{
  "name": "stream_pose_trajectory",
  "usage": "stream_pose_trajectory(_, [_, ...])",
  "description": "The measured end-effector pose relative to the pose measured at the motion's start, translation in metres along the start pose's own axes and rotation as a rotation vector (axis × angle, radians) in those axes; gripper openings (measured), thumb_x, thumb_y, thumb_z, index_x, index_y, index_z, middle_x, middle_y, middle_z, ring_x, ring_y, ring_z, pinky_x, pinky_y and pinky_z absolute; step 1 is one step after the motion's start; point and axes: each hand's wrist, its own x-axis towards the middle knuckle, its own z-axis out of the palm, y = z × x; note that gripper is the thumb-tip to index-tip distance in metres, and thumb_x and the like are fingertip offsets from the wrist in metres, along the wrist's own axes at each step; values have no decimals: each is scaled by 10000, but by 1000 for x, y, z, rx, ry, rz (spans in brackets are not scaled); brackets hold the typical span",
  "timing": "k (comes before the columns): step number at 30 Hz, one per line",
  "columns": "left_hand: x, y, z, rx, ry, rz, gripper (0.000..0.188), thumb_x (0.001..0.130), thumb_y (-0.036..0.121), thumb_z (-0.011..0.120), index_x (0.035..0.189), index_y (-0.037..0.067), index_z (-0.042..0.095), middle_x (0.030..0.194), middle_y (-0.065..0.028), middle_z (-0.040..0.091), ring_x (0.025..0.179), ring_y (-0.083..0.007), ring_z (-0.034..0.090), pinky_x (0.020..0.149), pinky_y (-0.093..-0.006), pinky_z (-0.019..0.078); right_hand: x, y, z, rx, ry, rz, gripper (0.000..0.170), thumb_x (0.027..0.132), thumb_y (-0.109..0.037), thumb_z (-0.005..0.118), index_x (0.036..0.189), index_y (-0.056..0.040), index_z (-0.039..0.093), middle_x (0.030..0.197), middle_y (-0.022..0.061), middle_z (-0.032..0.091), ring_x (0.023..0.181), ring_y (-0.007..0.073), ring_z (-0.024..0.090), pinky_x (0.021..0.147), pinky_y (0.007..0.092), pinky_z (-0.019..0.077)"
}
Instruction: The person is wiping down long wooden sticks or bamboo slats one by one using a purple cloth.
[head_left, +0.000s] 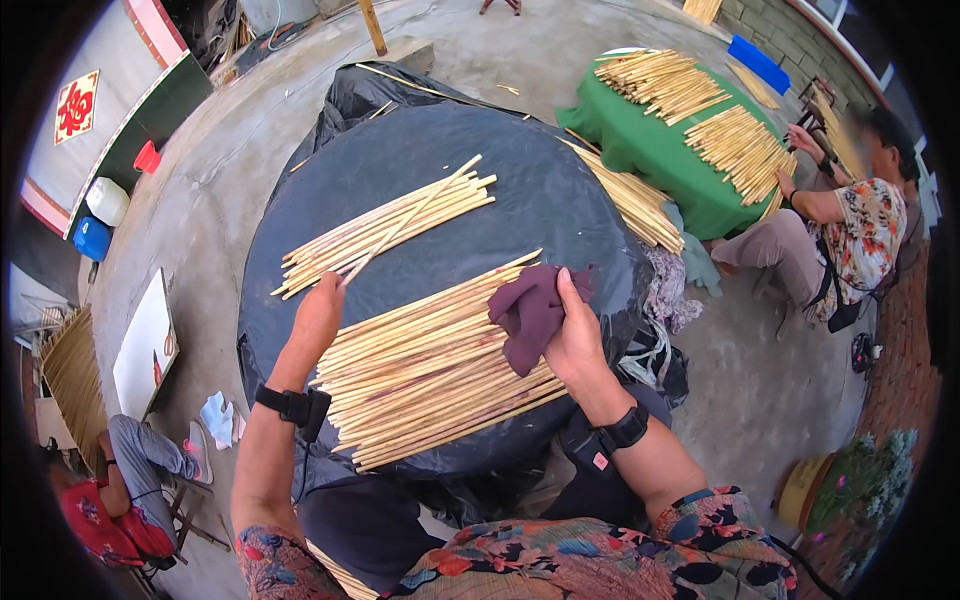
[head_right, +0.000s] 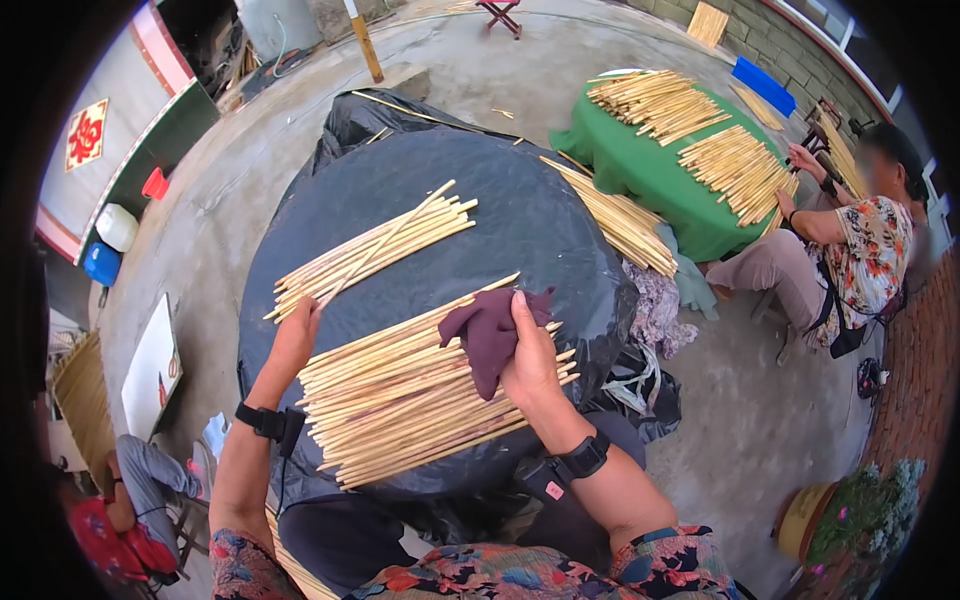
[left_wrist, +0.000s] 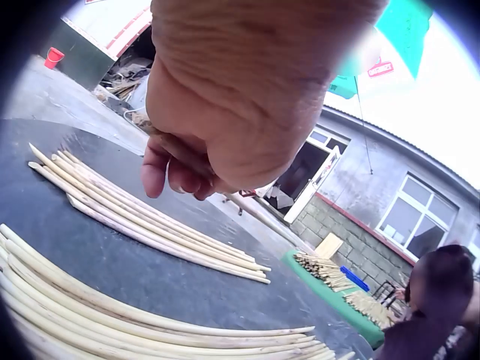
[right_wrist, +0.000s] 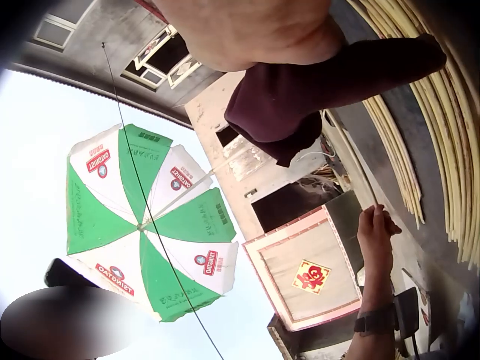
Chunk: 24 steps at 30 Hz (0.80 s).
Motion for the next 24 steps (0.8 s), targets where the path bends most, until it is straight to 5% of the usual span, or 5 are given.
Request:
stream_pose_trajectory(8, [-93,136,-9,-592,-232,80,106,899,99,391,894,21,463,612,-12,441,510,-74,401,466,-226,337,-22,31,19,131,-407,153,413,897,-369,413,1148,-42,435,1095,96,519,1035,212,494,904,368,386])
stream_pose_trajectory(11, [-111,147,19,-573,-31,180,124,852,34,413,953,-4,473,646,-65,480,555,-132,426,515,-268,368,-42,42,27,84,-433,85,372,861,-267,520,1142,-40,435,1058,97,537,987,200,523,859,338,424])
stream_pose_trajectory(15, [-128,160,11,-631,-238,27,145,827,0,398,935,-25,491,721,-134,532,639,-198,497,606,-301,411,-45,59,13,-96,-259,79,257,827,-177,571,1033,-46,493,884,29,562,804,117,543,715,261,458])
stream_pose_trajectory(19, [-140,158,39,-617,11,153,135,831,-2,391,919,-20,493,683,-96,503,585,-155,457,549,-285,385,-45,67,19,-78,-111,60,101,805,-158,598,841,-78,548,714,-19,540,604,54,505,527,198,427])
stream_pose_trajectory(24, [-160,157,37,-722,-67,-3,108,868,47,397,898,-7,487,638,-71,472,568,-150,434,546,-289,386,-39,60,20,-102,-100,-37,80,811,-157,582,828,-86,550,680,-31,525,576,54,488,518,197,416])
